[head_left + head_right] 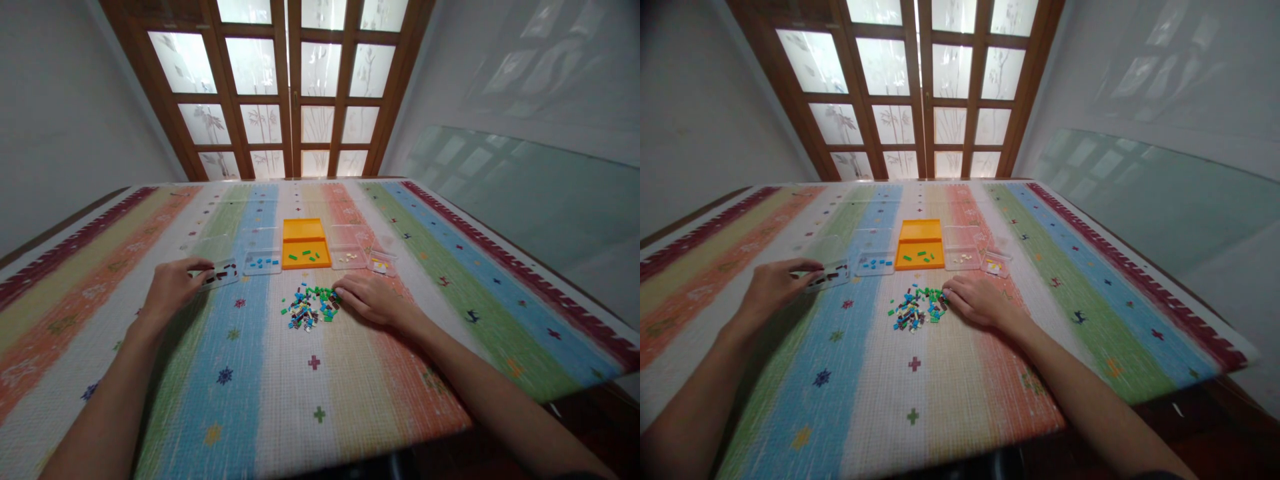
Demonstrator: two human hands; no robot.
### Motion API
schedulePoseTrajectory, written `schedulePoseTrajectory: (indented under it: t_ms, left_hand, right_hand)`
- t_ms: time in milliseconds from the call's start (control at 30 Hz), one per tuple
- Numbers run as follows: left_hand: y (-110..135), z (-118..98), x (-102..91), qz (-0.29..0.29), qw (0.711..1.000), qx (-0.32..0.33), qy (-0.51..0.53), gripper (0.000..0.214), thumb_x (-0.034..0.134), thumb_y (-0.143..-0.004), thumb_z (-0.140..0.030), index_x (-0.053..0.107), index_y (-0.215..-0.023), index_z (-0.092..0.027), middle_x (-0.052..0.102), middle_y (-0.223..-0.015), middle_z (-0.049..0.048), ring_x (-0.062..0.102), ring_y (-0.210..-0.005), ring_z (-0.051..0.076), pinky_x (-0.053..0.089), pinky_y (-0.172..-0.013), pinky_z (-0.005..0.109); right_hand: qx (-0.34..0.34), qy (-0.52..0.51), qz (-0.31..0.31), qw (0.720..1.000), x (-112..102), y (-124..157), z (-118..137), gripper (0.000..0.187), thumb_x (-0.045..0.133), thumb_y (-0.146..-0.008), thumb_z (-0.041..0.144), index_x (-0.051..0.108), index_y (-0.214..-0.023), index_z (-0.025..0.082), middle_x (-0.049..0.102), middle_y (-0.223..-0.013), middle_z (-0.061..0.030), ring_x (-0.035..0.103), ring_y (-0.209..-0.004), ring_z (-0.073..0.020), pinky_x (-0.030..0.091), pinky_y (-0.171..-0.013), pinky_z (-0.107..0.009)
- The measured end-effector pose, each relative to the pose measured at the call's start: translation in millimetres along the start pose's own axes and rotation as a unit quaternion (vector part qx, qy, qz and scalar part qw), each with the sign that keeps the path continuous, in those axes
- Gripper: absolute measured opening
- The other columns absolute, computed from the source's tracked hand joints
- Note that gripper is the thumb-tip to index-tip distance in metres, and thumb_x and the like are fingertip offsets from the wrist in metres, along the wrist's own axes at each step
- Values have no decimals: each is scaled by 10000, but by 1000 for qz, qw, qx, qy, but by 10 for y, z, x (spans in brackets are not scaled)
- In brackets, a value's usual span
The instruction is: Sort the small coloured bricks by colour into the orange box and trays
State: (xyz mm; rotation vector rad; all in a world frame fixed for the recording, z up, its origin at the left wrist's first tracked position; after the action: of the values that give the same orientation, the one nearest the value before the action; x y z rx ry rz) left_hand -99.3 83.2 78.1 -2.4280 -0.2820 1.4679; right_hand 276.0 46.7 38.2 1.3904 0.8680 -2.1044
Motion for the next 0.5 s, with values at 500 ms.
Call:
schedulePoseTrajectory:
  t_ms: [500]
  left_hand:
    - [-17, 9, 15, 3, 999, 11, -32, 197, 640, -728, -433, 737, -667, -273, 696, -583, 39, 637, -554, 251, 444, -579, 317]
  right_hand:
    - [-2, 1, 6, 1000, -1, 0, -4, 361, 332, -1063, 309, 672, -1031, 192, 705, -962, -94, 635, -845, -201, 476, -799, -339]
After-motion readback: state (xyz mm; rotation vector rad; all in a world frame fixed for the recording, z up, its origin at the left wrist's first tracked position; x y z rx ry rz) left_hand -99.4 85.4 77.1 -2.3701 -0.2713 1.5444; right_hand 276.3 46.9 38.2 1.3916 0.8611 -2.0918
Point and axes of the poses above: each hand's wrist, its own y-axis away from the middle knuckle, its own x-axis out of the palm, z = x × y, the point moved 6 cm from there along -y, towards the middle knuckle
